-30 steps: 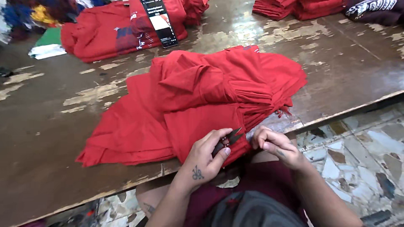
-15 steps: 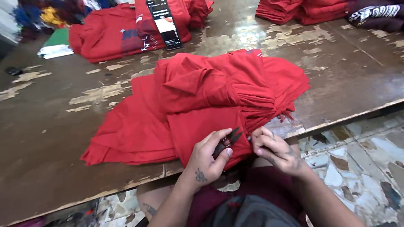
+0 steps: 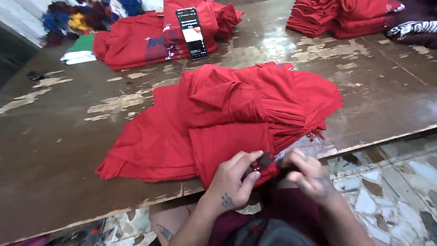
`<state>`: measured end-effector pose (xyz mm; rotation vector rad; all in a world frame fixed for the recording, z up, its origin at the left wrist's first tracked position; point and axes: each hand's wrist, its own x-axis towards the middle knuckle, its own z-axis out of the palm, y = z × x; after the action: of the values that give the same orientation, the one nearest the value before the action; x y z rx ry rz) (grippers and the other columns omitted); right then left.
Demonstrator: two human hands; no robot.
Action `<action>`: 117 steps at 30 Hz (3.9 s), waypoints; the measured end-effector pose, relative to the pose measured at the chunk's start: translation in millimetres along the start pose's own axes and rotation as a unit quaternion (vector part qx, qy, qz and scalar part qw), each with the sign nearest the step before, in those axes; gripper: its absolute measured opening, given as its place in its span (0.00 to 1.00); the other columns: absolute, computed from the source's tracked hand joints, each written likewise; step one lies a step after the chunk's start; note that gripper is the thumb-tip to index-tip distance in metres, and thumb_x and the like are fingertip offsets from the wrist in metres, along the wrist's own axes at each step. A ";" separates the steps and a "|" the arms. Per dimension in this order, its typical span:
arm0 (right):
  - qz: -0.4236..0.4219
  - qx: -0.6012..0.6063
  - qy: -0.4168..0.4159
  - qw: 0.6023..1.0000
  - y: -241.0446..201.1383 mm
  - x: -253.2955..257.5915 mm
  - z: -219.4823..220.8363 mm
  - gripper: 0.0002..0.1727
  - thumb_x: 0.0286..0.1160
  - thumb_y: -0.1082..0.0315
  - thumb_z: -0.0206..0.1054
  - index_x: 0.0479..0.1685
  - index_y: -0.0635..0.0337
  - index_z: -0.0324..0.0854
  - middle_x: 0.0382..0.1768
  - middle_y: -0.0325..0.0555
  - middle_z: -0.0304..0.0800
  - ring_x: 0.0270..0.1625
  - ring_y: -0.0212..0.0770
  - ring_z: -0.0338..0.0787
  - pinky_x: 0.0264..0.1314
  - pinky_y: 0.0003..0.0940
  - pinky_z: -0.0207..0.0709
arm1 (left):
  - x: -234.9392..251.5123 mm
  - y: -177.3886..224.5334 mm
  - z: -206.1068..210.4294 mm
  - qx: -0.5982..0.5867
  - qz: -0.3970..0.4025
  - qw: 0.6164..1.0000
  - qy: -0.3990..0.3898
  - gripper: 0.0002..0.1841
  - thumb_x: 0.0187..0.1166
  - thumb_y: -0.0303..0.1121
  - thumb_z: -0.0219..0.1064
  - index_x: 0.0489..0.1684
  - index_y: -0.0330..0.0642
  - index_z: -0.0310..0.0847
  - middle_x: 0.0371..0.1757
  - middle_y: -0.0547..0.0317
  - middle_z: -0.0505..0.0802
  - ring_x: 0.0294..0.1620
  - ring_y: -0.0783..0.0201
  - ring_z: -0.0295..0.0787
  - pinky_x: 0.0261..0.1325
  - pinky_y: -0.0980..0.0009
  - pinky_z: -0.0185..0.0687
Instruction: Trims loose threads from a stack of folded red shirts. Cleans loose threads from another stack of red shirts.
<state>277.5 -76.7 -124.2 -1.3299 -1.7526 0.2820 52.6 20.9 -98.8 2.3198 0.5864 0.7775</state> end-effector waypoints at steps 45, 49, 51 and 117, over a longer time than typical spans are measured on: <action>-0.058 -0.082 -0.016 0.995 4.2 -16.3 -43.8 0.14 0.87 0.58 0.58 0.42 0.55 0.86 0.34 0.39 0.90 0.36 0.25 0.88 0.41 0.20 0.82 | 37.6 5.9 -15.3 -0.211 -0.077 0.974 -0.001 0.15 0.78 0.25 0.60 0.59 0.30 0.84 0.31 0.66 0.87 0.28 0.81 0.78 0.34 0.81 0.76; 0.005 -0.056 -0.019 0.998 -14.3 7.7 -23.0 0.30 0.86 0.41 0.57 0.63 0.61 0.81 0.45 0.50 0.90 0.42 0.35 0.90 0.45 0.32 0.86 | 39.1 3.1 -14.1 -0.225 -0.074 0.972 0.012 0.15 0.78 0.25 0.60 0.59 0.30 0.83 0.30 0.69 0.85 0.28 0.82 0.77 0.34 0.82 0.75; 0.000 -0.064 0.021 0.998 -17.5 19.7 1.1 0.28 0.85 0.44 0.60 0.59 0.64 0.84 0.45 0.53 0.93 0.44 0.41 0.93 0.48 0.37 0.88 | 38.0 3.3 -13.9 -0.213 -0.076 0.974 0.009 0.15 0.78 0.25 0.60 0.59 0.31 0.83 0.30 0.70 0.86 0.28 0.82 0.77 0.34 0.82 0.75; 0.036 -0.239 -0.228 0.943 -15.5 193.9 14.2 0.38 0.77 0.30 0.59 0.87 0.32 0.71 0.74 0.57 0.83 0.72 0.66 0.83 0.74 0.82 0.60 | -15.6 11.5 -35.7 0.102 0.029 0.994 0.000 0.09 0.69 0.27 0.66 0.43 0.44 0.89 0.41 0.55 0.92 0.38 0.62 0.91 0.36 0.63 0.88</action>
<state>251.4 88.5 -24.0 -1.7823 -2.2619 0.2235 20.4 18.5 -74.3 2.5329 0.6249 0.7761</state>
